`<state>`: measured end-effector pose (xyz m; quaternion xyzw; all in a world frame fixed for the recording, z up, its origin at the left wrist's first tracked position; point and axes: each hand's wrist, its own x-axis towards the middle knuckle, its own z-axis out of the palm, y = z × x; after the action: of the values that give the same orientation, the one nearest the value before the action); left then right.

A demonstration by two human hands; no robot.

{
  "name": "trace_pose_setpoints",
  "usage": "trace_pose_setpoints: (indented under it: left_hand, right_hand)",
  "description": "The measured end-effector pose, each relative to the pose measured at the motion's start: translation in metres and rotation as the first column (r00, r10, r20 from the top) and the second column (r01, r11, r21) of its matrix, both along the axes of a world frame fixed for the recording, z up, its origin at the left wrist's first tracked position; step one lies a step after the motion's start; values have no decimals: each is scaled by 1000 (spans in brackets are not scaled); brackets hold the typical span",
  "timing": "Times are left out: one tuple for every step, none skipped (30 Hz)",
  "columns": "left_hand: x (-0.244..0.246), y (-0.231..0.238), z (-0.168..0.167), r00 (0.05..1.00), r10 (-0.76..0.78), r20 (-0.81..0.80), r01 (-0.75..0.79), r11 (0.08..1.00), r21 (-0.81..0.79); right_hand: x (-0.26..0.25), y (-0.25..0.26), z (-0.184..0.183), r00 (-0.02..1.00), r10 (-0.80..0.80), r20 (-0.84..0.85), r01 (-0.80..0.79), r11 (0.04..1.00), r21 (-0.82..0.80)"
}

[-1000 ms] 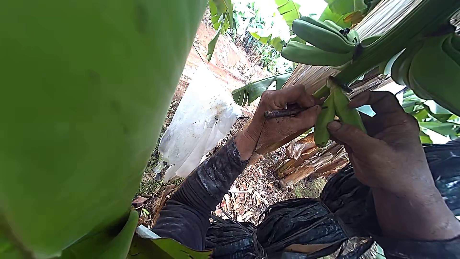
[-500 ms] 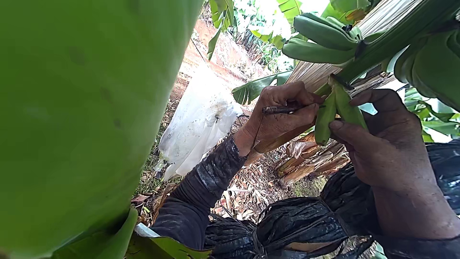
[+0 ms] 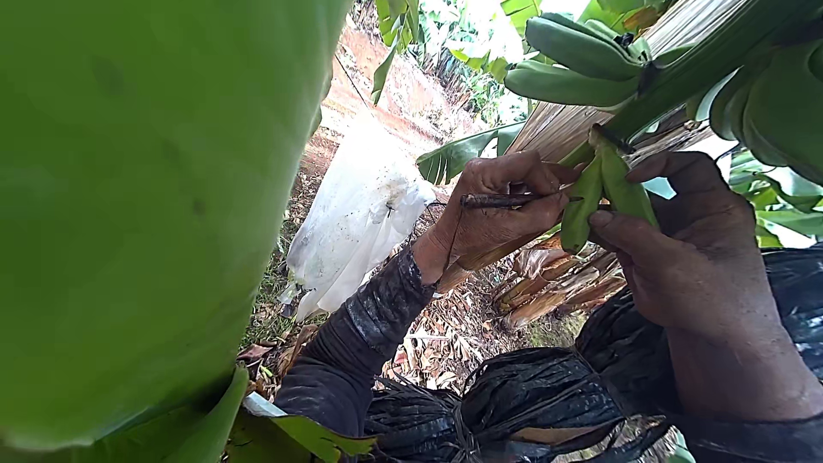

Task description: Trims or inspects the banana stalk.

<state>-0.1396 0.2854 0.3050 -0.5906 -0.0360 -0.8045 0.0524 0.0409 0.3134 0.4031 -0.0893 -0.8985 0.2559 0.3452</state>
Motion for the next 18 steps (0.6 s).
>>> trace_pose_setpoints:
  left_hand:
    - [0,0,0,1000,4,-4,-4,1000,2]
    - [0,1,1,1000,7,-2,-7,1000,5]
    - [0,1,1,1000,8,0,-8,1000,5]
    - [0,1,1,1000,4,-2,-4,1000,2]
    - [0,2,1,1000,1,-3,-1,1000,-3]
    - [0,2,1,1000,-3,0,3,1000,-3]
    - [1,2,1,1000,-9,4,9,1000,-1]
    - [0,2,1,1000,-14,3,14,1000,2]
    - [0,1,1,1000,-21,-1,21,1000,5]
    - [1,1,1,1000,-25,-2,25,1000,5]
    - [1,-1,1,1000,-24,-2,24,1000,-2]
    - [1,-1,1,1000,-21,-2,21,1000,-6]
    - [1,-1,1,1000,-27,-5,27,1000,-5]
    - [0,-1,1,999,-38,-11,38,999,-5]
    - [-1,-1,1,999,-43,-15,43,999,-6]
    - [-2,-1,1,999,-48,-19,48,999,-1]
    - [-3,1,0,998,-56,-23,57,998,10]
    - [-4,2,0,997,-69,-28,70,997,23]
  right_hand:
    - [0,0,0,1000,-4,-3,4,1000,-1]
    - [0,0,0,1000,-4,-5,4,1000,-1]
    - [0,0,0,1000,-4,-5,4,1000,3]
    - [0,0,-1,1000,-4,-6,4,1000,5]
    - [1,0,-1,1000,-3,-8,3,1000,8]
    - [0,0,-1,1000,-4,-10,4,1000,10]
    - [0,0,-1,1000,-3,-9,3,1000,9]
    - [0,0,-1,1000,-3,-9,3,1000,10]
    - [0,0,-1,1000,-3,-11,3,1000,13]
    - [0,0,-1,1000,-5,-9,5,1000,18]
    - [0,0,-1,1000,-7,-7,7,1000,20]
    - [1,0,-1,1000,-6,-6,6,1000,20]
    - [1,0,-1,1000,-5,-7,5,1000,15]
    - [1,0,-1,1000,-6,-10,6,1000,12]
    - [1,0,-1,1000,-9,-11,9,1000,9]
    - [1,-1,-1,1000,-11,-10,11,1000,7]
    - [1,-1,-1,1000,-8,-10,8,1000,4]
    - [1,-1,-1,1000,-2,-9,2,1000,4]
